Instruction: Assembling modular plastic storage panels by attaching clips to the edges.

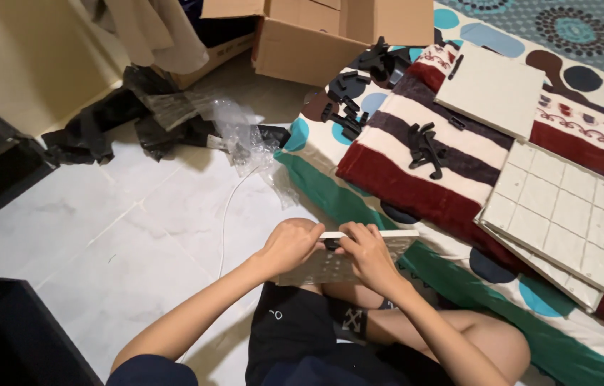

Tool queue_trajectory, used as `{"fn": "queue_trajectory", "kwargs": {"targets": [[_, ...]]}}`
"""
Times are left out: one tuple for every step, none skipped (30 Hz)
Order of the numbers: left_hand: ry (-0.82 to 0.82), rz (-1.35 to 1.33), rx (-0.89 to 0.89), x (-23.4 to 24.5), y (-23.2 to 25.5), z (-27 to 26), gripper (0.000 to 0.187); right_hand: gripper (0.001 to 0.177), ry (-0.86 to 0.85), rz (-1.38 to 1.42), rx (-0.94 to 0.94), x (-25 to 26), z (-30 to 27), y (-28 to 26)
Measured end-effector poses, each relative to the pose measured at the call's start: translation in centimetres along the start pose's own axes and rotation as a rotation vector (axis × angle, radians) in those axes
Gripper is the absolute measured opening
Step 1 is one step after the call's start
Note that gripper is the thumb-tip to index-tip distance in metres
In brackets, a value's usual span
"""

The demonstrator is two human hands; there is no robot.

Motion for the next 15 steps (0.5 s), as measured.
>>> {"fn": "queue_trajectory", "kwargs": {"targets": [[0.003,0.002,0.002,-0.2,-0.4,0.0,0.028,0.013,0.000,0.000,0.004,0.0,0.0,0.0],[-0.007,-0.006,-0.019,-0.4,-0.7,0.1,0.028,0.015,0.005,-0.030,0.020,0.0,0.1,0.0],[-0.019,-0.019,-0.040,-0.7,-0.9,0.1,0.027,0.016,0.008,-0.061,0.032,-0.1,-0.1,0.0],[-0.019,-0.021,-0.038,-0.7,-1.0,0.3,0.027,0.016,0.006,-0.060,0.031,0.0,-0.2,0.0],[-0.054,-0.020,-0.042,-0.8,-1.0,0.4,0.026,0.017,0.006,-0.075,0.030,0.0,-0.4,0.0],[-0.089,-0.020,-0.046,-0.8,-1.1,0.6,0.025,0.018,0.007,-0.091,0.029,0.0,-0.5,0.0],[-0.092,-0.022,-0.049,-1.1,-1.2,0.5,0.025,0.018,0.008,-0.091,0.025,-0.1,-0.8,0.1],[-0.093,-0.009,-0.061,-1.5,-1.2,0.5,0.025,0.019,0.005,-0.094,0.018,-0.1,-1.0,0.2],[-0.092,0.006,-0.076,-1.7,-1.4,0.6,0.025,0.019,0.004,-0.099,0.012,-0.2,-1.1,0.3],[-0.093,0.006,-0.081,-1.7,-1.4,0.7,0.025,0.019,0.007,-0.101,0.009,-0.1,-1.1,0.4],[-0.086,0.010,-0.086,-1.7,-1.3,0.7,0.026,0.019,0.000,-0.092,-0.001,0.0,-1.3,0.4],[-0.080,0.014,-0.092,-1.7,-1.2,0.7,0.027,0.018,-0.008,-0.082,-0.011,0.1,-1.4,0.4],[-0.080,0.014,-0.092,-1.7,-1.3,0.8,0.027,0.018,-0.008,-0.082,-0.011,0.3,-1.3,0.3],[-0.086,0.020,-0.080,-1.7,-1.3,0.8,0.029,0.018,-0.013,-0.079,-0.009,0.5,-1.1,0.2],[-0.092,0.024,-0.067,-1.7,-1.3,0.8,0.030,0.018,-0.018,-0.076,-0.006,0.6,-1.0,0.1]]}}
Point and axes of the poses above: each hand's wrist, its own z-axis towards the middle knuckle, its own x-axis out of the back of the hand, y = z × x, the point moved 1 cm from there along z, towards the middle knuckle, and after that the axes turned 2 degrees about x, right-handed, at the moved point
